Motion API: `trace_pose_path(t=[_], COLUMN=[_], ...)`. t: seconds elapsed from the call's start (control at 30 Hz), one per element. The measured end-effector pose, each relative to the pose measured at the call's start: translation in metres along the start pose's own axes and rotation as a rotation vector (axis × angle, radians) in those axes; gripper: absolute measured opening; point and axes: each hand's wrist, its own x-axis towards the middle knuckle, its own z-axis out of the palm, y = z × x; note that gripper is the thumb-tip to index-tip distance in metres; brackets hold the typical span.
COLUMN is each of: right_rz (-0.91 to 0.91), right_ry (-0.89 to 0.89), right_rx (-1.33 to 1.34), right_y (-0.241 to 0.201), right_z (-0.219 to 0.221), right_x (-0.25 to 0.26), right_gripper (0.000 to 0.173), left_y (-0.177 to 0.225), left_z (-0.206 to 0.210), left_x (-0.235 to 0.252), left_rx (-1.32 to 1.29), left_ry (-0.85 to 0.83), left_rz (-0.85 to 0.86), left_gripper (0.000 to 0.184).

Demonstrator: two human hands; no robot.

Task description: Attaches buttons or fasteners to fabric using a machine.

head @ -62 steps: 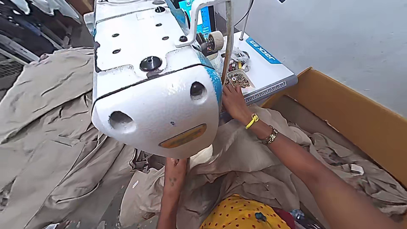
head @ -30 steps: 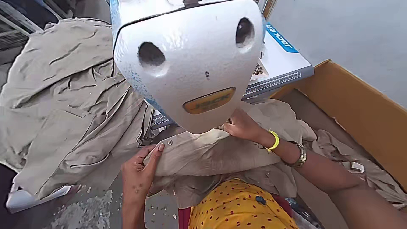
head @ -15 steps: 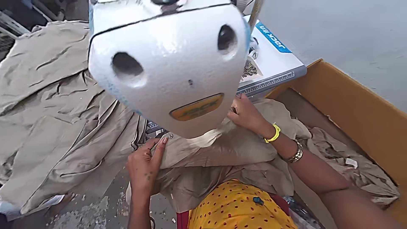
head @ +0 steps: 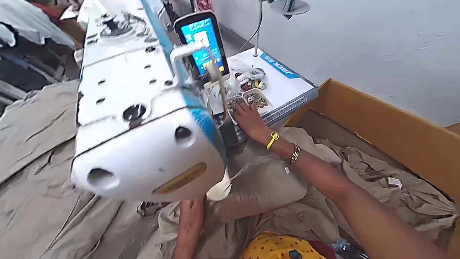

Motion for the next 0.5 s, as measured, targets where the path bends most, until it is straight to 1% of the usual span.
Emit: trace_pose_path(t=[0.03,0.07,0.13,0.2,0.23,0.3,0.37,0.4,0.43,0.47,0.5], right_rz=[-0.003,0.001,0.016,0.1,0.168,0.304,0.36,0.339,0.282,0.18,0.047], right_ry=[0.043,0.096,0.204,0.249,0.224,0.11,0.002,-0.006,0.032,0.131,0.26], right_rx=[0.012,0.051,0.162,0.329,0.42,0.613,0.763,0.785,0.759,0.677,0.563], right_y=[0.0,0.0,0.004,0.005,0.006,0.005,0.001,-0.003,-0.011,-0.021,-0.033], right_z=[0.0,0.0,-0.002,-0.01,-0.017,-0.037,-0.054,-0.059,-0.063,-0.064,-0.063], right_x=[-0.007,-0.013,-0.024,-0.032,-0.033,-0.033,-0.028,-0.026,-0.025,-0.027,-0.031], right_gripper=[0.018,0.013,0.015,0.019,0.02,0.022,0.024,0.024,0.022,0.02,0.017], left_y=[0.001,0.002,-0.001,-0.013,-0.014,-0.011,-0.016,-0.017,-0.018,-0.015,-0.008], left_z=[0.001,0.001,0.004,0.007,0.009,0.01,0.007,0.006,0.004,0.002,-0.001], left_x=[-0.002,-0.004,-0.004,0.003,0.006,0.01,0.014,0.015,0.013,0.006,-0.007], left_rx=[-0.009,-0.034,-0.117,-0.211,-0.249,-0.282,-0.222,-0.14,-0.037,0.081,0.162], left_ry=[0.006,0.009,0.016,0.043,0.061,0.069,0.059,0.076,0.099,0.131,0.135], left_rz=[-0.016,-0.025,-0.001,0.087,0.101,0.055,0.038,0.044,0.073,0.15,0.279], left_gripper=[0.048,0.047,0.045,0.04,0.038,0.036,0.041,0.04,0.04,0.036,0.034])
